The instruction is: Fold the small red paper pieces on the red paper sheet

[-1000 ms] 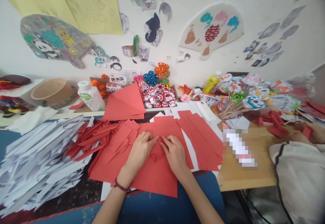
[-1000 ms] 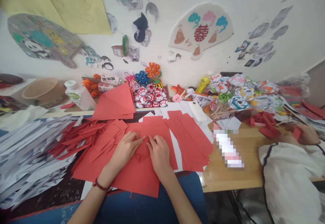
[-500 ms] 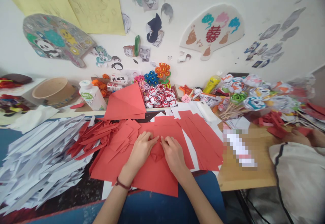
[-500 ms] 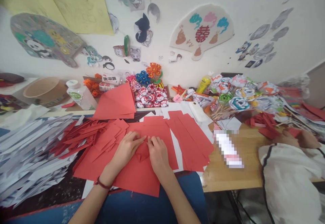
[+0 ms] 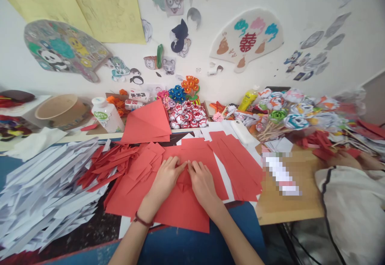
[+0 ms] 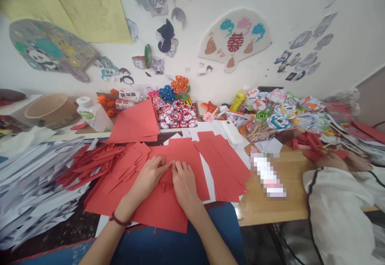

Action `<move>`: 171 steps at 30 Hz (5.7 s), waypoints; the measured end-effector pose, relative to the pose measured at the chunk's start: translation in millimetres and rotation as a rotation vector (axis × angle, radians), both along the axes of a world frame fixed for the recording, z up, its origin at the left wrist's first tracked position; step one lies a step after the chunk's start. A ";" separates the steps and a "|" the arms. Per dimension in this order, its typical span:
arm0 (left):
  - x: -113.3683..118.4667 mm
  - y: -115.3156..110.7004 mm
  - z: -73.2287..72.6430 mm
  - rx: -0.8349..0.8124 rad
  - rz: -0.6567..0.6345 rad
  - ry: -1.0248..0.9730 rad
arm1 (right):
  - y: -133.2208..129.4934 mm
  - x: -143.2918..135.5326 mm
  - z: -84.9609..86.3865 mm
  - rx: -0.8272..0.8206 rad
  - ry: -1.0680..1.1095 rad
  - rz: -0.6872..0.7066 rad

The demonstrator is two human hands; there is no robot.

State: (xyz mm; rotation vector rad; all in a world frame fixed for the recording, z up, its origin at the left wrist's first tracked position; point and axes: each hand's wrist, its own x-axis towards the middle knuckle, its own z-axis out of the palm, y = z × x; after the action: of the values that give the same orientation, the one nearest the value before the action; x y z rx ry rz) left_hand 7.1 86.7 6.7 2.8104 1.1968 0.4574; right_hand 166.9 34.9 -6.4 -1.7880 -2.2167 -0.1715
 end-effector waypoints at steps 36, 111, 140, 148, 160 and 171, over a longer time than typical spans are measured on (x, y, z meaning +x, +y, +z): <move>11.8 20.4 28.4 -0.351 -0.017 -0.292 | 13.7 28.8 32.4 -0.153 0.705 0.088; -23.7 -3.2 0.2 -0.147 -0.058 -0.318 | 11.0 40.1 5.2 0.186 0.176 0.414; -35.3 -17.4 20.0 0.076 -0.149 0.131 | 0.2 28.7 14.4 0.086 -0.158 0.432; -44.4 -27.0 18.6 0.033 -0.010 -0.029 | -12.9 50.4 12.7 -0.079 0.346 0.298; -32.9 -30.6 11.5 0.024 0.002 -0.140 | -10.4 41.2 9.2 0.073 0.317 0.338; -21.2 -26.8 9.4 -0.194 0.278 -0.333 | 0.3 36.5 16.1 -0.125 0.837 0.095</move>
State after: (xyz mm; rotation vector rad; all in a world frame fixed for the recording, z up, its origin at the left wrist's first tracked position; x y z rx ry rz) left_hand -14.2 59.9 16.2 2.3004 1.4646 0.7456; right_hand 203.3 35.2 9.7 -1.4169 -1.6981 0.6323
